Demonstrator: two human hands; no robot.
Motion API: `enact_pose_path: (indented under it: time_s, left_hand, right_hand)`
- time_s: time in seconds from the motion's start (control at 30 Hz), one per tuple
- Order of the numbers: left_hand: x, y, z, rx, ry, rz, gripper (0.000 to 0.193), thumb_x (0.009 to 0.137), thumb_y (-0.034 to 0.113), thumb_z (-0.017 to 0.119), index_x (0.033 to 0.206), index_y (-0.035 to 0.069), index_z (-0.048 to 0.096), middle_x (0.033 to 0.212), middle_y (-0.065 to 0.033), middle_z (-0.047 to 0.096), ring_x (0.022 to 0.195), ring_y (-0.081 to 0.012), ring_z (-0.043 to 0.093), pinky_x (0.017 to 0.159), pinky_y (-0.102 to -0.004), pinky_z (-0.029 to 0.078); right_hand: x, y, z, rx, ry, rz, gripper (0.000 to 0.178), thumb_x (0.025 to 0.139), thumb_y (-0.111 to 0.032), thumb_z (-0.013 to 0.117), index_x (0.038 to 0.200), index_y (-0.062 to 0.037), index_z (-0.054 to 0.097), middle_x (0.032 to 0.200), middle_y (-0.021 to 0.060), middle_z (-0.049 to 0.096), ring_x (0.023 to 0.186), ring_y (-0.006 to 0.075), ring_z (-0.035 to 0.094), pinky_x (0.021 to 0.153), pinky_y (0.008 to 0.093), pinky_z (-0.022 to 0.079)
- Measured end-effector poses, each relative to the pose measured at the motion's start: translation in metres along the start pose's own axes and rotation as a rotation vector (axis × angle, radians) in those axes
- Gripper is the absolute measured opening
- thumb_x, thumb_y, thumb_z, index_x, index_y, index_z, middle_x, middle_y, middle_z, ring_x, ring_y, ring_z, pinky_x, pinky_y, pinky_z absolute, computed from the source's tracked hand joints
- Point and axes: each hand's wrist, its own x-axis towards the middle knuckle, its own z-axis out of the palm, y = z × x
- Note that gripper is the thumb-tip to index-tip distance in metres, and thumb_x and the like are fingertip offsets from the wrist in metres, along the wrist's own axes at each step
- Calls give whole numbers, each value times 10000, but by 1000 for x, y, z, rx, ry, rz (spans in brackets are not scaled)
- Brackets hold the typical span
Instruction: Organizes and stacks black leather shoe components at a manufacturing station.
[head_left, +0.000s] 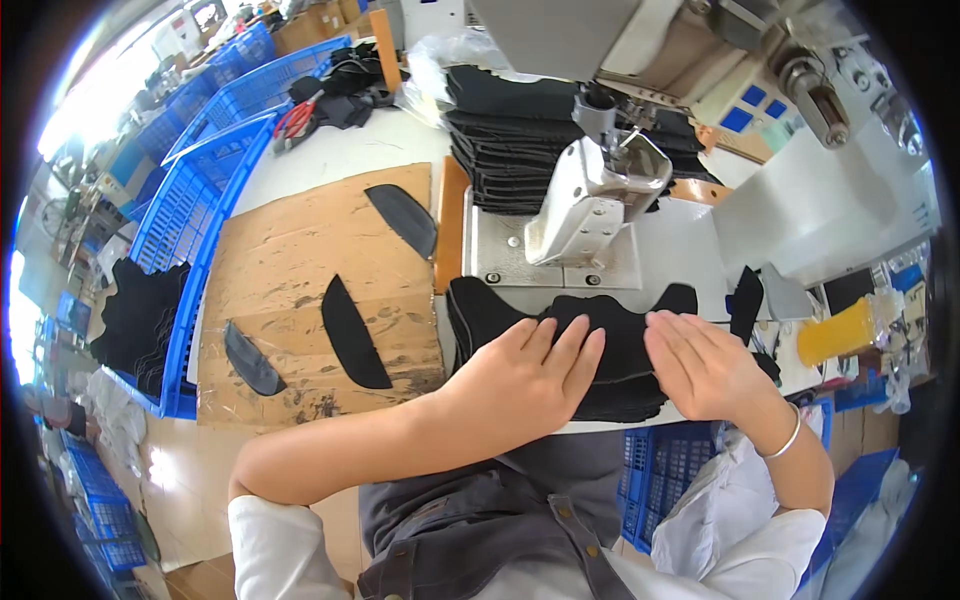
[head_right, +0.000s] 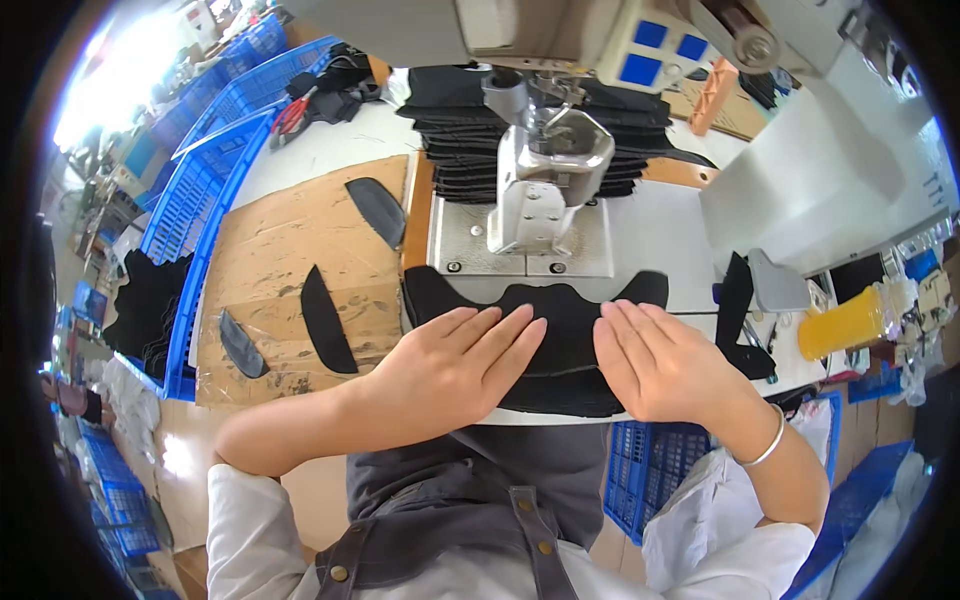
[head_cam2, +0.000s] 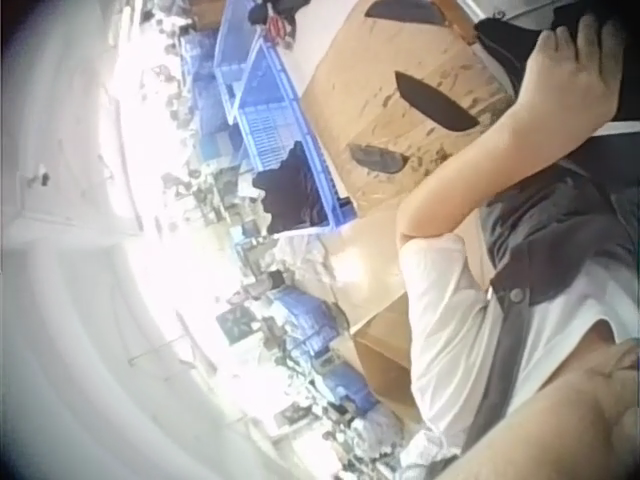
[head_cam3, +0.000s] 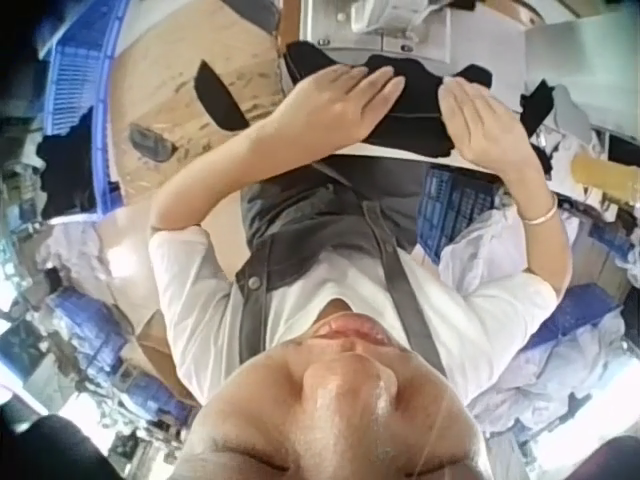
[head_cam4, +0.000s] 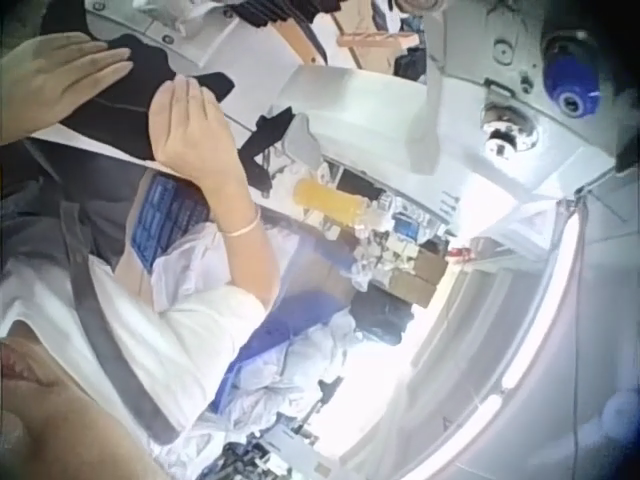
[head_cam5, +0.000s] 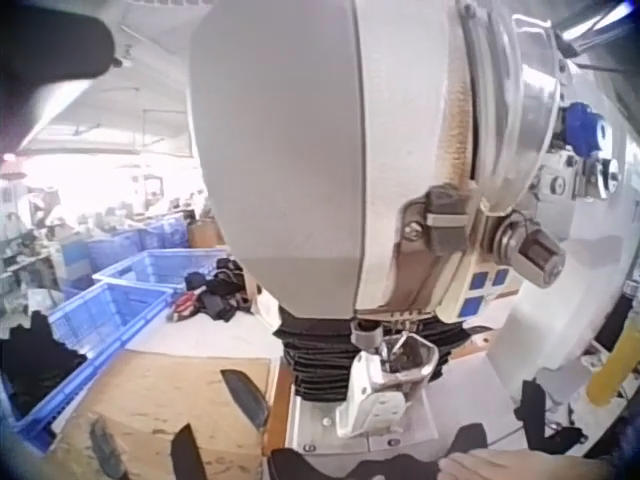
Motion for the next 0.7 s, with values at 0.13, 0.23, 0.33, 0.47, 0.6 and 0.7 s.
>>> enact_pose_path:
  time_s: [0.13,0.23,0.33,0.47,0.6,0.7]
  left_hand:
    - [-15,-11,-57,326,131,-54,425,742,163,567,1110,-42,619,1147,-196,631,1013,-291,634,897,-368,478]
    - [-48,-41,-106,274,163,-501,332,853,100,511,1148,14,636,1138,-119,667,959,-232,664,833,-338,507]
    - [-75,-87,-138,463,364,-699,316,909,75,484,1194,54,621,1077,-137,686,834,-291,688,732,-345,530]
    - [-5,-162,-115,665,525,-621,407,819,42,551,1176,216,637,951,-146,683,868,-342,661,726,-422,528]
    - [98,-167,-65,356,-63,-575,345,844,96,518,1180,102,599,1065,-169,656,942,-337,640,781,-433,518]
    - [99,-176,-17,134,-136,-418,377,767,42,543,1133,98,614,994,-148,666,943,-351,636,795,-440,516]
  right_hand:
    - [25,-6,-28,-202,238,73,346,936,-247,538,1042,73,615,984,197,689,937,301,680,814,373,540]
    - [29,-11,-32,143,320,335,347,907,-193,563,1122,78,592,1082,209,660,971,342,658,801,369,542]
    - [17,-9,-17,245,333,348,358,819,-94,623,1134,72,585,1155,220,626,1010,355,639,794,374,547]
    - [21,-20,-2,336,314,358,426,675,18,655,1098,37,602,1184,180,618,1010,330,633,808,369,553]
    - [33,-34,8,402,278,330,399,652,8,678,1047,29,627,1177,157,626,1019,305,629,809,354,551]
    - [39,-44,11,445,278,292,388,648,6,684,1031,30,632,1166,156,633,1018,304,631,811,353,550]
